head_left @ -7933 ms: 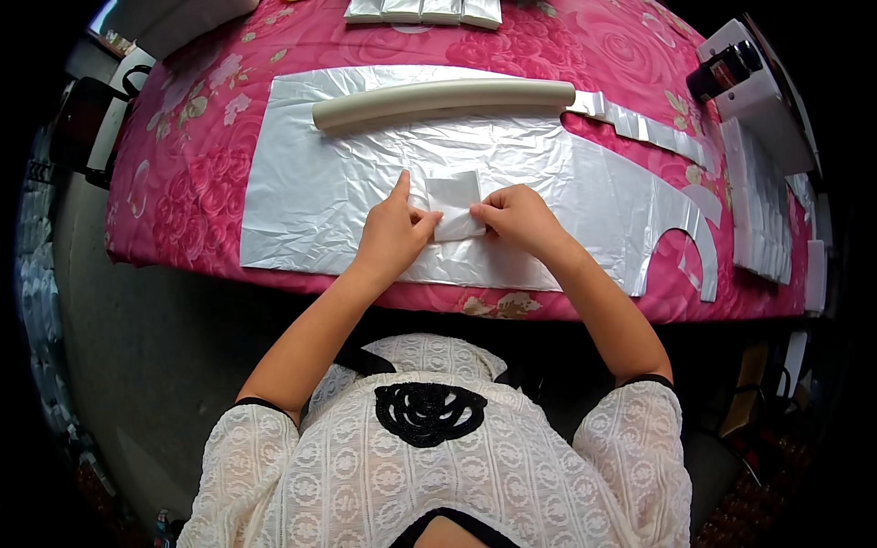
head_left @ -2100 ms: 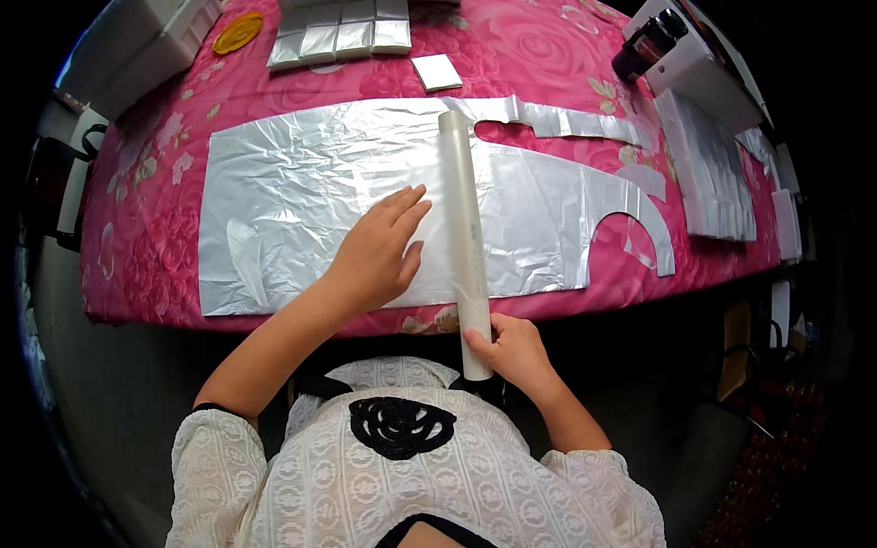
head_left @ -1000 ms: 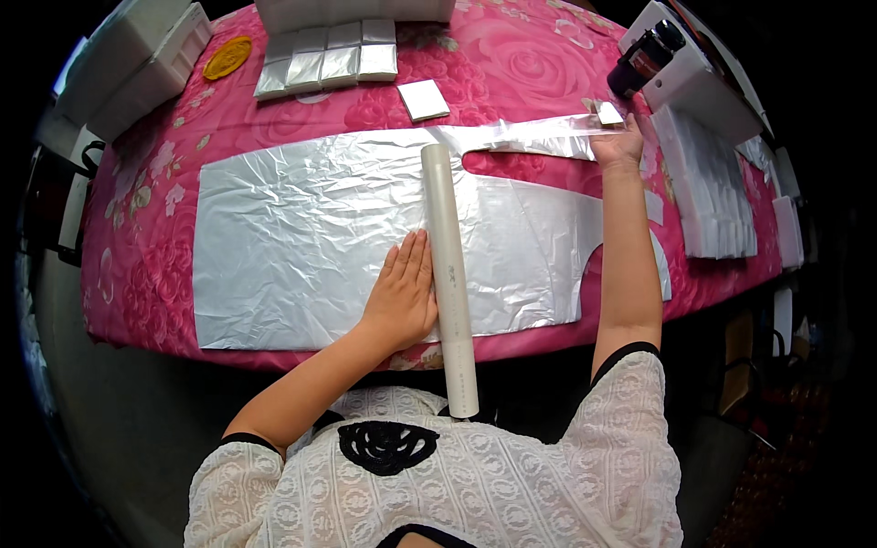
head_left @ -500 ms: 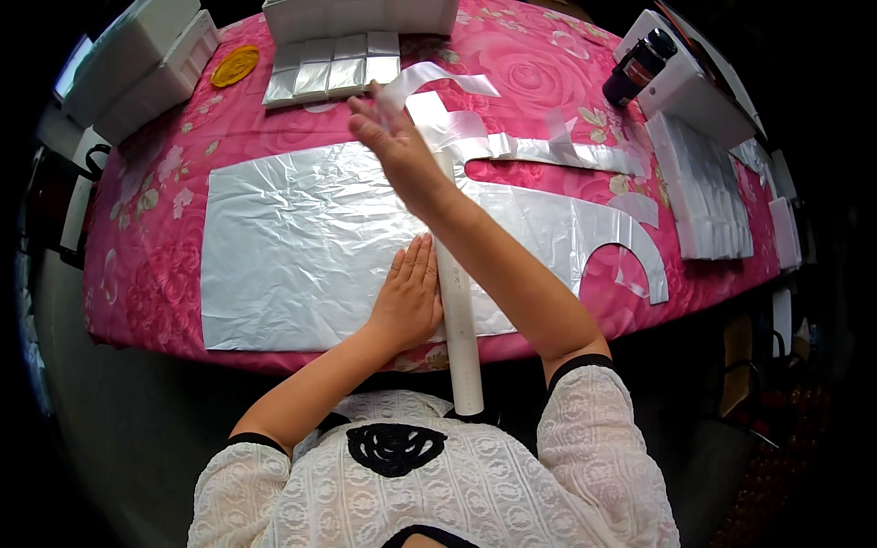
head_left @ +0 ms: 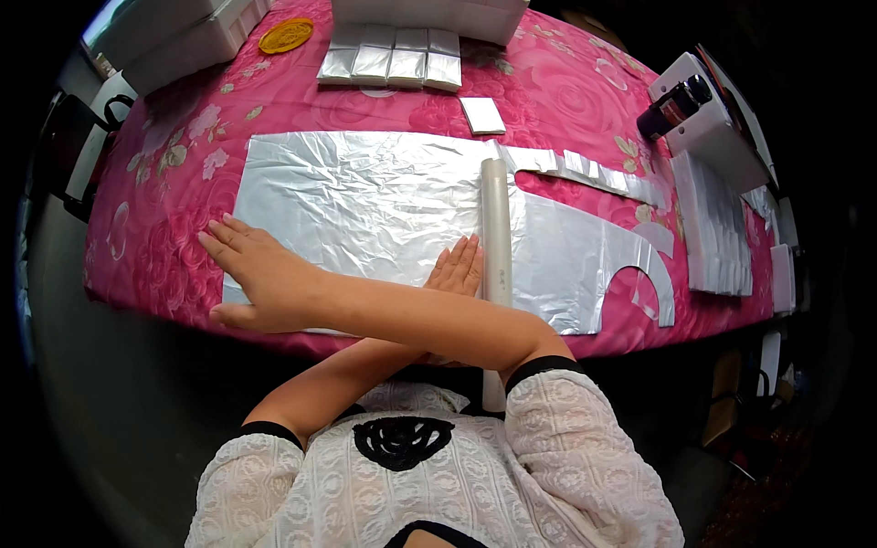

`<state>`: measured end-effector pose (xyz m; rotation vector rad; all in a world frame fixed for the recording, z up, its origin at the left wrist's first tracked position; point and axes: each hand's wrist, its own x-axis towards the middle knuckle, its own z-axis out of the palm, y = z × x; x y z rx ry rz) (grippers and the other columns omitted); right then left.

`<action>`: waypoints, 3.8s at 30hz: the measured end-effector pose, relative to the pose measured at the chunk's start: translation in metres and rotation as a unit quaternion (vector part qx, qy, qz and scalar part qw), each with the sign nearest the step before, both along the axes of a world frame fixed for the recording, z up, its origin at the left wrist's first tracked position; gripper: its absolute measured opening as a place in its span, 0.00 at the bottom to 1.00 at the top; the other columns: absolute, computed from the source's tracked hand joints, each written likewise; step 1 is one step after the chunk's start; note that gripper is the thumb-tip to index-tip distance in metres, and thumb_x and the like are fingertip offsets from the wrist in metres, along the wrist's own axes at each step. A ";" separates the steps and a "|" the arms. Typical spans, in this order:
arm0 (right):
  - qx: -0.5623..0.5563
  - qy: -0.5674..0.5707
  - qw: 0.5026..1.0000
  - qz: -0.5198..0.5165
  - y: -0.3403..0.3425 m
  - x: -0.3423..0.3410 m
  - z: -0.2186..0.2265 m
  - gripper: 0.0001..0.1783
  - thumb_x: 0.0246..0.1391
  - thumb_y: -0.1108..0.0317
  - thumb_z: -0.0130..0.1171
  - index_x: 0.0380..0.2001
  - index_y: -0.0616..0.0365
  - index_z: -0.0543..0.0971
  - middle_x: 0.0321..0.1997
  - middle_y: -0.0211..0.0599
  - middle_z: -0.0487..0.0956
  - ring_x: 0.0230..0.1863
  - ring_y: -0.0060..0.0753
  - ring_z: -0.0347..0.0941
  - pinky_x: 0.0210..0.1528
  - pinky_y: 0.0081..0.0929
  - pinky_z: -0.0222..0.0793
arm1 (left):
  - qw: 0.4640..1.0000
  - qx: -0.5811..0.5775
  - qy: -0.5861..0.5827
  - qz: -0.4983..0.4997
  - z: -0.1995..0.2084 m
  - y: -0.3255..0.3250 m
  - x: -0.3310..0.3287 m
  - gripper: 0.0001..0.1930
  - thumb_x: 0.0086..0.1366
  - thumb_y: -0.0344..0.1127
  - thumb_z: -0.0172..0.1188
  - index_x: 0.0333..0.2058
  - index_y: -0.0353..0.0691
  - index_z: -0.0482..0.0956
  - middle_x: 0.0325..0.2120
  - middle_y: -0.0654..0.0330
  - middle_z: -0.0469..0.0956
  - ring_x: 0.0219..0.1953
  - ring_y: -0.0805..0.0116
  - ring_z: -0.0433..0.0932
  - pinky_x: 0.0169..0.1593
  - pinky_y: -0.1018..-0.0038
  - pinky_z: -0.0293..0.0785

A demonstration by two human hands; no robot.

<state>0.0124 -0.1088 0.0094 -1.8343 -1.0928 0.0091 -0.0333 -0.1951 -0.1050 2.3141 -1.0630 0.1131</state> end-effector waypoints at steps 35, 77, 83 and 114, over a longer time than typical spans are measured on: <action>-0.240 -0.218 0.942 0.086 0.006 0.043 -0.071 0.27 0.54 0.50 0.45 0.51 0.57 0.70 0.58 0.38 0.67 0.64 0.39 0.55 0.65 0.44 0.44 | 0.832 -0.320 0.297 0.341 0.059 0.272 -0.111 0.18 0.63 0.32 0.48 0.51 0.32 0.67 0.46 0.53 0.71 0.45 0.68 0.73 0.50 0.75 0.67; 0.290 0.530 0.795 -0.050 -0.105 -0.045 -0.041 0.20 0.40 0.72 0.69 0.35 0.56 0.68 0.19 0.23 0.71 0.20 0.11 0.62 0.21 0.11 0.54 | 0.683 -0.413 0.569 0.198 0.090 0.152 -0.080 0.21 0.51 0.37 0.66 0.40 0.34 0.69 0.26 0.63 0.71 0.22 0.76 0.73 0.26 0.79 0.72; 0.298 0.536 0.789 -0.019 -0.105 -0.053 -0.050 0.26 0.40 0.71 0.69 0.42 0.57 0.68 0.19 0.25 0.72 0.19 0.12 0.63 0.20 0.11 0.55 | 0.670 -0.421 0.585 0.175 0.084 0.153 -0.082 0.17 0.52 0.35 0.63 0.38 0.36 0.70 0.25 0.63 0.72 0.23 0.76 0.73 0.28 0.77 0.72; -0.106 0.137 0.963 -0.206 -0.113 -0.097 -0.017 0.17 0.44 0.57 0.62 0.29 0.61 0.76 0.25 0.41 0.76 0.32 0.39 0.74 0.36 0.33 0.68 | 0.739 -0.182 0.614 0.208 0.058 0.174 -0.092 0.17 0.62 0.45 0.55 0.41 0.37 0.70 0.25 0.63 0.73 0.24 0.75 0.73 0.29 0.78 0.72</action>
